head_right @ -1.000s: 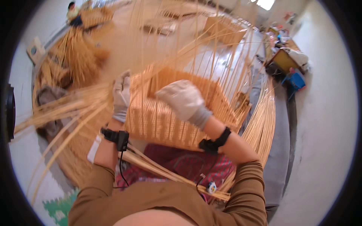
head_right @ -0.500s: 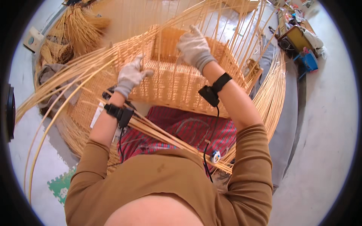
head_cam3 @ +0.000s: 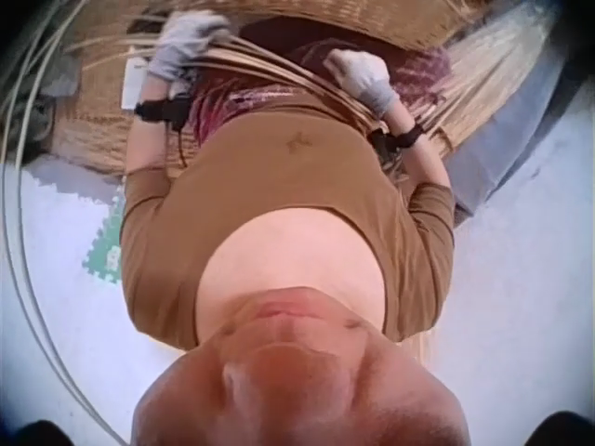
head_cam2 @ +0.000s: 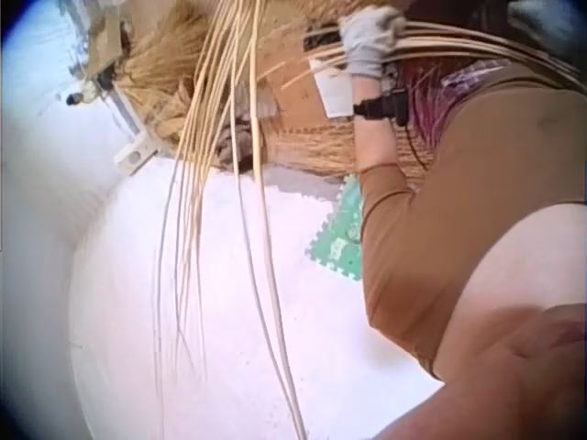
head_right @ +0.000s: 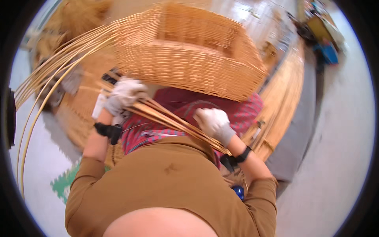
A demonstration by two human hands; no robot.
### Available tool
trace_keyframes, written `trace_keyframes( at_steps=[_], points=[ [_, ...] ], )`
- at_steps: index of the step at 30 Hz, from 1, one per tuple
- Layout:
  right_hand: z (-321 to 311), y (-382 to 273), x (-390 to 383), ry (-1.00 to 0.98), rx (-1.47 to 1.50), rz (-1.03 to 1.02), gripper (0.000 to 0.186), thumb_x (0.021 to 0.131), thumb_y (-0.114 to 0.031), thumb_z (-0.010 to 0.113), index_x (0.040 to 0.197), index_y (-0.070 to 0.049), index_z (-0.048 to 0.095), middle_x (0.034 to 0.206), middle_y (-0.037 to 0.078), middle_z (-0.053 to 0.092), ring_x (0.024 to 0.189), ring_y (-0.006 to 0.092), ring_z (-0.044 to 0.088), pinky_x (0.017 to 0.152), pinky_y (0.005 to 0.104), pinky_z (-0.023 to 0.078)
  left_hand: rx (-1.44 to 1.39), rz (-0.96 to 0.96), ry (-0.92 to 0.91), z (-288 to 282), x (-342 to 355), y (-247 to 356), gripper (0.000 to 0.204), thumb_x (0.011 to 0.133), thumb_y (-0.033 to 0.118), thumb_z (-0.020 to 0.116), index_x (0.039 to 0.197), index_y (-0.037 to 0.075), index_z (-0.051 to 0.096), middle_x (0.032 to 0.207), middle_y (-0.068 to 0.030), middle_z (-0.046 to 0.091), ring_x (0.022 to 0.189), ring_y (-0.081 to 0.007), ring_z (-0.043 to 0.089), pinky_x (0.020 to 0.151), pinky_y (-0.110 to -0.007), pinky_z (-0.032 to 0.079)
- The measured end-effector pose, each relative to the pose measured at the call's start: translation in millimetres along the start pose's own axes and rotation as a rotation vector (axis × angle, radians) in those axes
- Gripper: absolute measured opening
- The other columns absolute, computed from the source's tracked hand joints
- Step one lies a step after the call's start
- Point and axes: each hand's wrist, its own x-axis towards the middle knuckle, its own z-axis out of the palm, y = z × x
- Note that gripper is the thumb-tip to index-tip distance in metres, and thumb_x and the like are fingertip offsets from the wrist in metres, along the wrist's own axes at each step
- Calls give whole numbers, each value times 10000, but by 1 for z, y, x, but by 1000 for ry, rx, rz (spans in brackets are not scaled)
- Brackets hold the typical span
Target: The recorder is weaving a large rectangular wicker or straw basket, inserting vertical supports and weaving horizontal strands.
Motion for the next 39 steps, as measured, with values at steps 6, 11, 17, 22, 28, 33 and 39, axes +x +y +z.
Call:
trace_keyframes(
  at_steps=[6,11,17,22,28,33,39],
  points=[
    [-33,-31,-31,505,554,-275,159,939,-137,786,1091,-91,779,960,111,780,892,324,758,790,421,619,-211,118,473,-21,50,3,78,941,111,767,907,64,715,802,-90,717,754,-247,690,747,-383,529],
    [-19,-19,-46,545,496,-239,144,932,-123,794,1064,-70,778,1035,136,784,989,331,757,850,430,617,-279,-288,407,-25,92,38,223,1061,218,703,961,19,725,733,-59,645,673,-125,571,641,-295,461],
    [-17,8,-45,598,1079,-106,571,1076,-226,665,1570,-16,473,1537,223,548,1337,262,597,1061,409,536,-450,-221,320,-12,130,143,287,1062,313,700,964,46,741,783,-107,693,695,-177,618,650,-328,479],
    [-109,42,-73,923,1135,-481,141,1060,-94,646,1170,-12,678,1309,212,714,1210,298,690,1035,414,566,-437,414,550,-15,165,188,212,1062,242,656,1000,54,733,924,-96,756,869,-287,716,856,-369,510],
    [-174,67,-90,1179,993,-348,127,1120,-102,566,1203,-16,610,1112,164,758,1063,256,767,925,389,653,-888,139,284,12,201,196,104,1093,88,586,1096,65,688,937,-17,695,904,-157,651,863,-311,494],
    [-174,98,-73,1076,1081,-276,126,1127,-95,545,1237,-36,560,1056,185,770,996,318,787,880,419,674,-923,173,340,62,208,213,284,1038,20,668,1319,51,650,1085,-71,696,806,-95,566,823,-294,536],
    [-151,170,-70,1337,1305,-298,125,1118,-87,562,1238,-54,577,1048,162,769,1025,314,786,923,460,685,-523,-42,548,74,229,185,823,990,104,739,1695,158,319,1545,-155,600,1049,-302,743,885,-392,582]
  ],
)
